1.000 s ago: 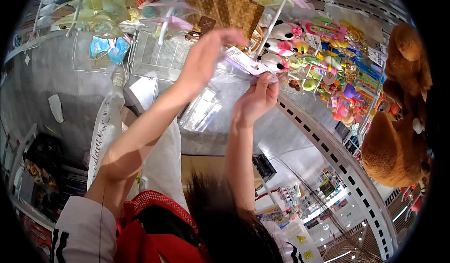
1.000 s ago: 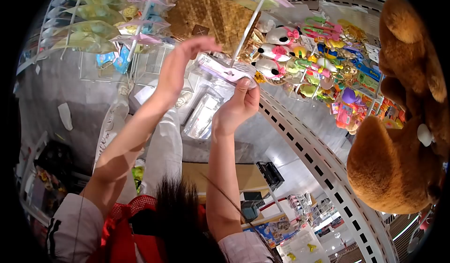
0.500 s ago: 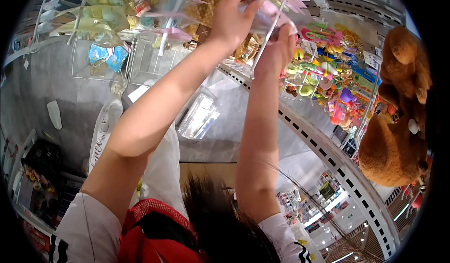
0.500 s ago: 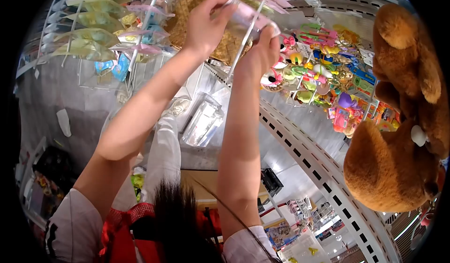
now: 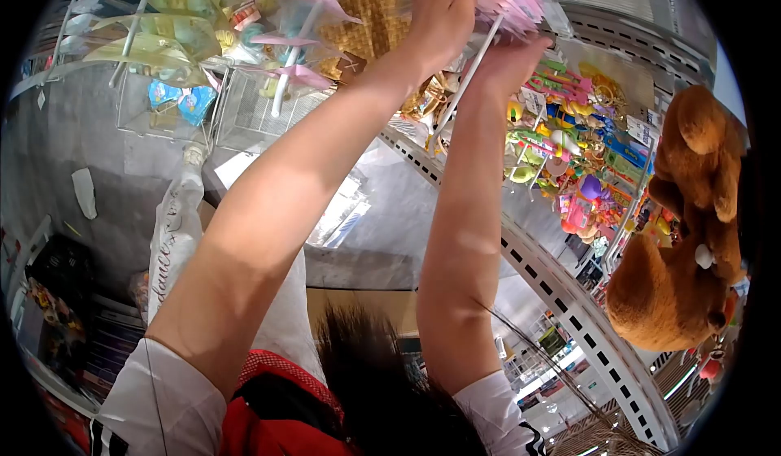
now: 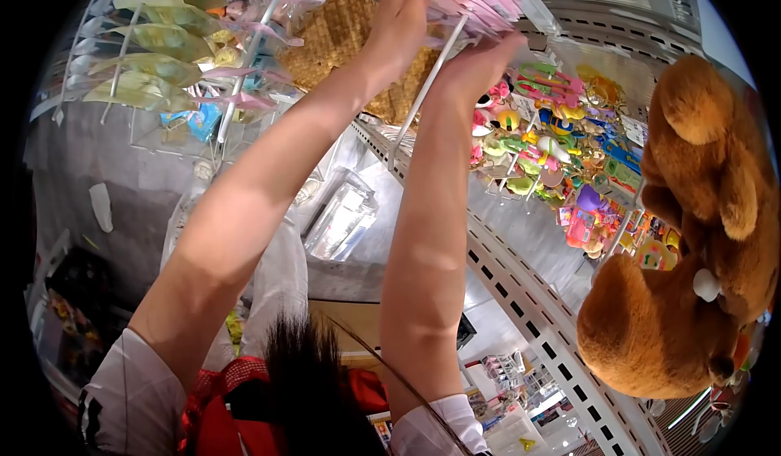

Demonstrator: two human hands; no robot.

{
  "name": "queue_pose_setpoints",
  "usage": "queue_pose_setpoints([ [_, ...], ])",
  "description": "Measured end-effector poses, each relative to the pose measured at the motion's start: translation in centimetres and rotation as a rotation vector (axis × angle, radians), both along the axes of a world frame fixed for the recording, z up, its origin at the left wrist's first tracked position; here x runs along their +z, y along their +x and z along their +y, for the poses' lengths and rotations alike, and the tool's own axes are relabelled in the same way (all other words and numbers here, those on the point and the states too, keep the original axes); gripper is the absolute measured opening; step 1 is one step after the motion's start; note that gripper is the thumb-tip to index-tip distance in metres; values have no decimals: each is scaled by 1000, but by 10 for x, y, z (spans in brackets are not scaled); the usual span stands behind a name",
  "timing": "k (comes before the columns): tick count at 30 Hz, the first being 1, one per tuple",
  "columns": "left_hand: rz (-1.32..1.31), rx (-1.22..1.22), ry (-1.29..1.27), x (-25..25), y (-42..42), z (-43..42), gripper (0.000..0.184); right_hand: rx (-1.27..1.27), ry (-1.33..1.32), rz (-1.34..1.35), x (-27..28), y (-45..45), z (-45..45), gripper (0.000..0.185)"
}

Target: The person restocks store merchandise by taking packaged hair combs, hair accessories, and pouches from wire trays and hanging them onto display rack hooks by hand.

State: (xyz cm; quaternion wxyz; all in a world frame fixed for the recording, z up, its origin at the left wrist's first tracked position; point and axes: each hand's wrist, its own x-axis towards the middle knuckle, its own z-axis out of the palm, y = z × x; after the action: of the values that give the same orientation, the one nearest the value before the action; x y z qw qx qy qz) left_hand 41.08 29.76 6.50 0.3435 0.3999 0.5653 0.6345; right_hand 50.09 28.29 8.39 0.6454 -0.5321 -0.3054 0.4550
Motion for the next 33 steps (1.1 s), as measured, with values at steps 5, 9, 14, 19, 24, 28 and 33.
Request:
queue_pose_setpoints([
  [5,-54,-56,-19,9,-7,9,51,68,41,118,-1,9,19,58],
  [9,-86,-41,89,11,-7,10,44,99,22,122,-3,11,22,58],
  [14,407,224,196,-8,4,14,41,132,74,123,-6,10,17,56],
  [19,151,214,165,-46,29,22,42,166,47,68,-9,7,7,57],
  [24,-131,-59,-63,16,-7,-1,44,77,38,50,-7,3,0,61],
  [28,65,-4,-121,13,2,-9,54,5,63,68,-23,21,6,65],
  [33,150,-298,15,4,4,-122,57,185,-57,174,-18,17,-29,69],
])
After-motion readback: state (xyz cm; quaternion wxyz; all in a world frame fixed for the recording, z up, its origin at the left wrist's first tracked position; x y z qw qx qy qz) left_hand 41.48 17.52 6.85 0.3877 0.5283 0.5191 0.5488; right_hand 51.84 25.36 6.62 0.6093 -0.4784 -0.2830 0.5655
